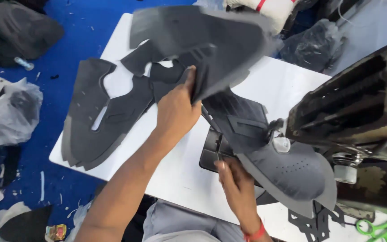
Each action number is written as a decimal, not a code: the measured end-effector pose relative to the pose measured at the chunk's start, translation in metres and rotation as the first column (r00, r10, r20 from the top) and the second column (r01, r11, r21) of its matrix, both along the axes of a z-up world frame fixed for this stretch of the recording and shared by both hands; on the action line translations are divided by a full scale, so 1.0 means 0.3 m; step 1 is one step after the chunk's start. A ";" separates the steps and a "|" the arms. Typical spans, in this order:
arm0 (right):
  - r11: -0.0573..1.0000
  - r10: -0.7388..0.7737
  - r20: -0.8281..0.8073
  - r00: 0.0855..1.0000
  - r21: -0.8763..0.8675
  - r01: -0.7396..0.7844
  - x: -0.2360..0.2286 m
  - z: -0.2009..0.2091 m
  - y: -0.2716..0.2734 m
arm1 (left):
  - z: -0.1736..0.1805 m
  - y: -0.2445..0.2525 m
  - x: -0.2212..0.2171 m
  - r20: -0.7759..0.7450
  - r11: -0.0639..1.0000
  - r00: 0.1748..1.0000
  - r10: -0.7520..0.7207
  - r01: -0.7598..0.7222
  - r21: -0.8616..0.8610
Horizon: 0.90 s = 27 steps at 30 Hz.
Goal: The person uses a sewing machine to stitch black shoe parts. They guide each piece under the needle, sew along the edges, and trim excess material with scissors. Finished pieces are stacked on the table.
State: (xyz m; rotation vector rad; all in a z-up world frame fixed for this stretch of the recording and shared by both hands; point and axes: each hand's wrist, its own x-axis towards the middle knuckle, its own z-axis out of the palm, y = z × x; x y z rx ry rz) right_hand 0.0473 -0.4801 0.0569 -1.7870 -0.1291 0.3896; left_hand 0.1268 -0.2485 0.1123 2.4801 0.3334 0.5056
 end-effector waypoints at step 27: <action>0.938 -0.325 0.258 0.910 0.209 0.276 -0.003 0.123 -0.044 | 0.049 -0.141 0.224 -0.141 0.543 0.546 -0.826 0.702 -0.461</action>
